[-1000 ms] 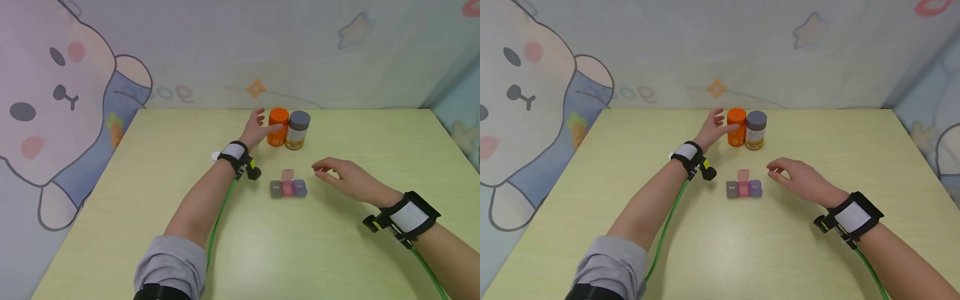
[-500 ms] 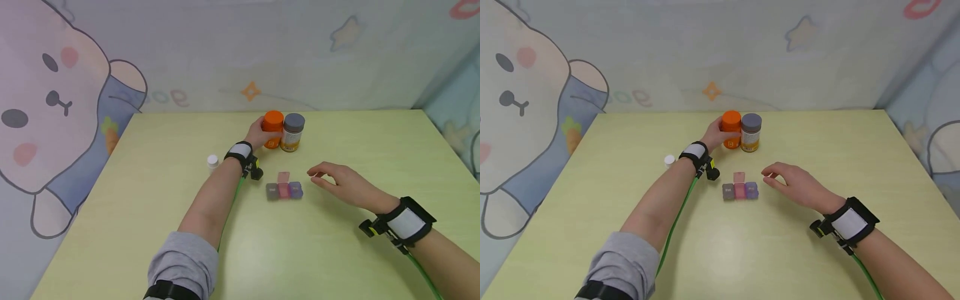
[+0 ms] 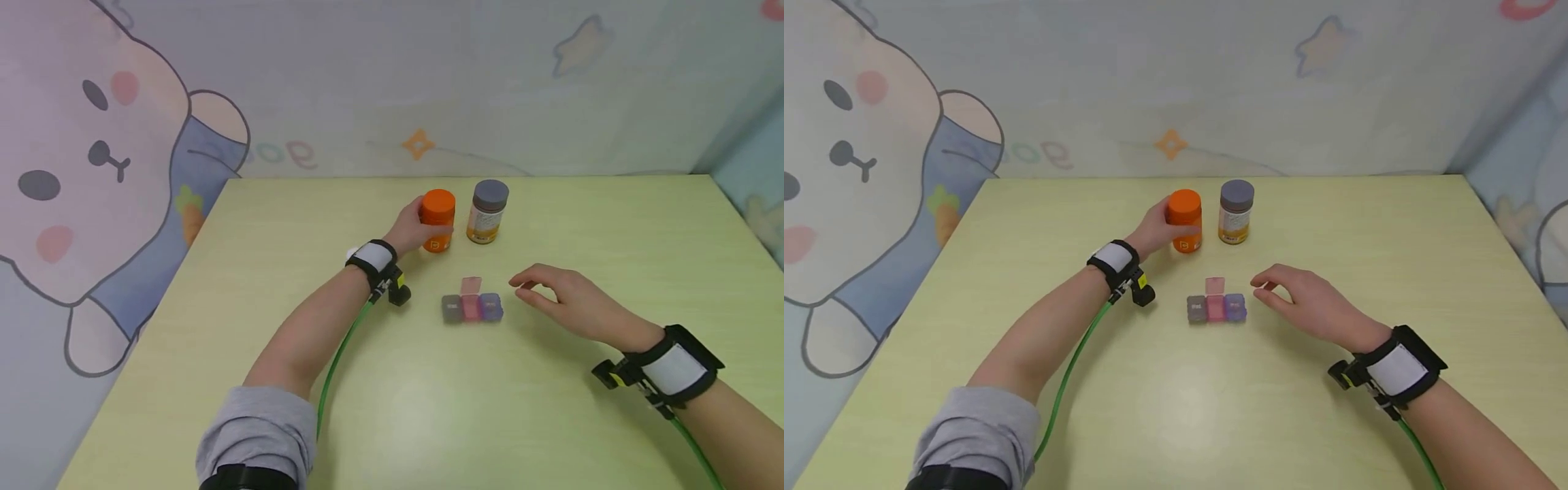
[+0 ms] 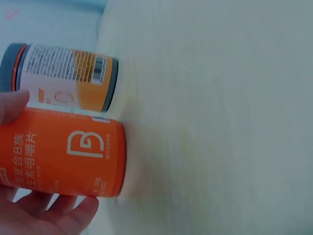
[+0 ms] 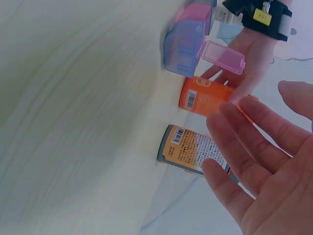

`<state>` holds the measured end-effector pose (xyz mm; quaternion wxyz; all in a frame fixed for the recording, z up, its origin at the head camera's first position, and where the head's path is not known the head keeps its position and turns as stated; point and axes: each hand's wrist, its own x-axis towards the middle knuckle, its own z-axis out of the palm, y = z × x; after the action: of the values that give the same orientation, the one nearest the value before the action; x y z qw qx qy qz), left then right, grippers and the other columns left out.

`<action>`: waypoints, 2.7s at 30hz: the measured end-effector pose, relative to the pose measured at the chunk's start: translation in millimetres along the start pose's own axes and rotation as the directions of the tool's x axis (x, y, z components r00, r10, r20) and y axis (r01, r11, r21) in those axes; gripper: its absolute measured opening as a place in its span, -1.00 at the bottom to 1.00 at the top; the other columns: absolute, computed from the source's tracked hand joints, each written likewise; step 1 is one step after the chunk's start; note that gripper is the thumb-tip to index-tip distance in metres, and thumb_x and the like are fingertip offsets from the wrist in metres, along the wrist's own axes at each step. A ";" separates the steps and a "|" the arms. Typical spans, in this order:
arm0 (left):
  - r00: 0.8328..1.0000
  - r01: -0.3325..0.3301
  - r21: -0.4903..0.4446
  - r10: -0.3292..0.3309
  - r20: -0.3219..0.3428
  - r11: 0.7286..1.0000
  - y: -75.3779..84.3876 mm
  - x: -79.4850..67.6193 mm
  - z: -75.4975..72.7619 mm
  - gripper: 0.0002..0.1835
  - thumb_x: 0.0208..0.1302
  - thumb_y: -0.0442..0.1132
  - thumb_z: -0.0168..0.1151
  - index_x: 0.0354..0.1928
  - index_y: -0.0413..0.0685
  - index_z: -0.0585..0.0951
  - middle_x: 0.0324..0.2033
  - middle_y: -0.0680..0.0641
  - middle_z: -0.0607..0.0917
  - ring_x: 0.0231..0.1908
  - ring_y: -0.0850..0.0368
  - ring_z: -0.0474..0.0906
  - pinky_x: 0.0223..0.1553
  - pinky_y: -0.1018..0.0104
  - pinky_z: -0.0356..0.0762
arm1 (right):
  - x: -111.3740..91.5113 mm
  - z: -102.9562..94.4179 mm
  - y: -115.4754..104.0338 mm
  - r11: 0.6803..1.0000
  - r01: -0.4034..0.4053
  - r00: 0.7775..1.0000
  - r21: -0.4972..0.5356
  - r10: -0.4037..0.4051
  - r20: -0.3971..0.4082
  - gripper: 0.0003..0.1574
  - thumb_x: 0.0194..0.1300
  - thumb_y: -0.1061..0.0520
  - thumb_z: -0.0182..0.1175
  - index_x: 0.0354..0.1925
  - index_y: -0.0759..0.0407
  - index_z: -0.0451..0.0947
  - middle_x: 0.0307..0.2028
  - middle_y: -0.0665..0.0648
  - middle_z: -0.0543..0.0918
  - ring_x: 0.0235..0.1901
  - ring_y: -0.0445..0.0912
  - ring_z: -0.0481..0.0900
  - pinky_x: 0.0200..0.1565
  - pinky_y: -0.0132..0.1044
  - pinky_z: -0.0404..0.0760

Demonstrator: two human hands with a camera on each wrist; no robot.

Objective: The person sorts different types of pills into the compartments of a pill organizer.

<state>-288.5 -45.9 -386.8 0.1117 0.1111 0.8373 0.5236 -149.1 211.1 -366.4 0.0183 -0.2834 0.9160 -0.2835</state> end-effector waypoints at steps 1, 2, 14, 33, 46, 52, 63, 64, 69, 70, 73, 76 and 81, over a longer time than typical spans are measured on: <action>1.000 -0.003 0.012 0.003 0.011 1.000 0.3 -5.4 -1.5 -0.39 0.08 -0.12 0.29 0.16 0.00 0.28 0.04 0.02 0.45 0.01 0.17 0.37 0.02 0.35 0.27 | -0.5 -0.2 -0.3 1.000 0.002 1.000 0.000 -0.002 -0.003 -0.67 0.33 -0.05 0.00 -0.03 0.05 0.47 -0.16 -0.05 0.55 -0.13 -0.13 0.47 -0.11 -0.06 0.42; 1.000 -0.006 0.021 0.006 0.023 1.000 -0.2 -10.7 -3.0 -0.38 0.08 -0.11 0.29 0.17 0.00 0.27 0.05 0.02 0.45 0.01 0.17 0.37 0.03 0.35 0.27 | -1.0 -0.4 -0.6 1.000 0.004 1.000 0.003 -0.004 -0.005 -0.67 0.33 -0.04 0.00 -0.03 0.05 0.47 -0.16 -0.04 0.55 -0.13 -0.14 0.47 -0.11 -0.06 0.42; 0.982 -0.095 0.030 0.089 0.167 0.995 -18.2 -82.6 -24.7 -0.36 0.04 -0.09 0.32 0.17 0.08 0.29 0.02 0.08 0.46 0.02 0.20 0.34 0.06 0.28 0.24 | -15.6 0.8 -11.1 0.999 0.042 0.997 -0.007 -0.042 -0.063 -0.67 0.31 -0.01 0.03 0.03 0.00 0.42 -0.12 -0.05 0.55 -0.11 -0.20 0.46 -0.13 -0.10 0.44; 0.856 -0.285 0.018 0.246 0.456 0.958 -22.2 -155.8 17.4 -0.43 0.03 0.03 0.31 0.09 0.21 0.32 -0.08 0.18 0.50 -0.03 0.28 0.36 0.04 0.28 0.25 | -29.1 26.7 -48.4 0.993 0.057 0.982 -0.104 -0.075 -0.172 -0.25 0.07 -0.25 0.21 0.19 -0.10 0.26 -0.13 -0.15 0.51 -0.22 -0.26 0.46 -0.38 -0.32 0.42; 0.794 -0.413 0.051 0.332 0.510 0.909 -8.4 -159.5 48.0 -0.47 0.08 0.08 0.24 0.07 0.21 0.31 -0.15 0.23 0.50 -0.16 0.35 0.38 -0.05 0.44 0.29 | -13.8 48.0 -69.7 0.955 0.217 0.935 -0.202 -0.263 -0.240 -0.19 -0.17 -0.47 0.24 -0.10 -0.02 0.33 -0.30 -0.20 0.41 -0.40 -0.30 0.37 -0.45 -0.44 0.42; 0.766 -0.457 0.046 0.367 0.527 0.888 -3.9 -156.0 46.8 -0.49 0.08 0.04 0.26 0.06 0.18 0.33 -0.22 0.22 0.51 -0.26 0.35 0.39 -0.22 0.46 0.39 | -13.3 46.7 -70.4 0.955 0.247 0.929 -0.166 -0.282 -0.241 -0.26 -0.14 -0.41 0.27 -0.14 -0.01 0.35 -0.32 -0.21 0.36 -0.40 -0.31 0.33 -0.45 -0.45 0.41; 0.742 -0.438 -0.016 0.372 0.558 0.899 -2.7 -152.6 45.7 -0.48 0.04 0.05 0.28 0.05 0.22 0.35 -0.15 0.27 0.52 -0.08 0.39 0.38 -0.01 0.43 0.27 | -13.3 40.2 -59.1 0.937 0.317 0.926 -0.145 -0.339 -0.165 -0.22 -0.07 -0.35 0.27 0.05 -0.03 0.36 -0.22 -0.18 0.41 -0.35 -0.28 0.38 -0.39 -0.42 0.43; 0.743 -0.438 -0.015 0.371 0.557 0.899 -2.6 -152.6 45.9 -0.48 0.04 0.05 0.29 0.04 0.22 0.35 -0.14 0.27 0.52 -0.08 0.40 0.38 0.00 0.43 0.26 | -14.0 38.2 -56.6 0.946 0.290 0.936 -0.145 -0.312 -0.164 -0.18 -0.12 -0.38 0.28 0.06 -0.04 0.35 -0.23 -0.19 0.40 -0.36 -0.29 0.37 -0.41 -0.42 0.42; 0.751 -0.424 -0.008 0.357 0.555 0.906 -2.2 -153.0 47.0 -0.49 0.02 0.03 0.31 0.03 0.20 0.37 -0.13 0.28 0.52 -0.09 0.39 0.38 -0.01 0.43 0.27 | -20.3 26.1 -40.7 0.982 0.109 0.972 -0.155 -0.138 -0.192 0.00 -0.33 -0.48 0.31 0.07 -0.09 0.34 -0.30 -0.21 0.39 -0.37 -0.28 0.32 -0.52 -0.40 0.33; 0.754 -0.416 -0.008 0.350 0.556 0.909 -2.3 -153.3 47.0 -0.48 0.01 0.03 0.32 0.03 0.20 0.38 -0.13 0.28 0.52 -0.09 0.40 0.38 -0.01 0.43 0.27 | -21.8 24.5 -38.0 0.984 0.090 0.972 -0.154 -0.121 -0.201 -0.02 -0.32 -0.45 0.33 0.06 -0.08 0.34 -0.29 -0.20 0.41 -0.36 -0.29 0.33 -0.50 -0.38 0.35; 0.762 -0.400 -0.005 0.336 0.554 0.916 -2.8 -154.1 46.7 -0.47 0.00 0.02 0.33 0.03 0.19 0.38 -0.12 0.29 0.52 -0.05 0.41 0.38 0.01 0.41 0.26 | -27.0 23.3 -33.4 0.989 0.087 0.969 -0.123 -0.113 -0.220 -0.17 -0.20 -0.28 0.38 0.03 -0.04 0.37 -0.28 -0.17 0.45 -0.34 -0.29 0.37 -0.42 -0.34 0.43; 0.760 -0.405 -0.007 0.341 0.553 0.914 -3.2 -154.0 47.0 -0.48 0.00 0.03 0.33 0.03 0.20 0.38 -0.11 0.30 0.52 -0.03 0.41 0.37 0.03 0.41 0.24 | -32.4 25.1 -34.9 0.990 0.138 0.967 -0.005 -0.135 -0.215 -0.37 -0.06 -0.07 0.37 0.00 -0.06 0.38 -0.25 -0.18 0.47 -0.30 -0.28 0.42 -0.31 -0.29 0.47; 0.755 -0.425 -0.008 0.359 0.549 0.905 -3.1 -152.6 48.1 -0.47 0.00 0.04 0.32 0.04 0.21 0.38 -0.11 0.30 0.51 -0.04 0.42 0.37 0.02 0.42 0.24 | -38.1 29.9 -46.3 0.955 0.196 0.978 0.224 -0.172 -0.121 -0.43 0.09 0.09 0.27 0.07 -0.13 0.34 -0.06 -0.17 0.45 -0.07 -0.22 0.41 -0.17 -0.21 0.47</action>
<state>-129.1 -52.5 -399.3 0.2230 0.4329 0.7589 0.4324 -87.8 184.7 -371.7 -0.0206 -0.3490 0.8453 -0.4040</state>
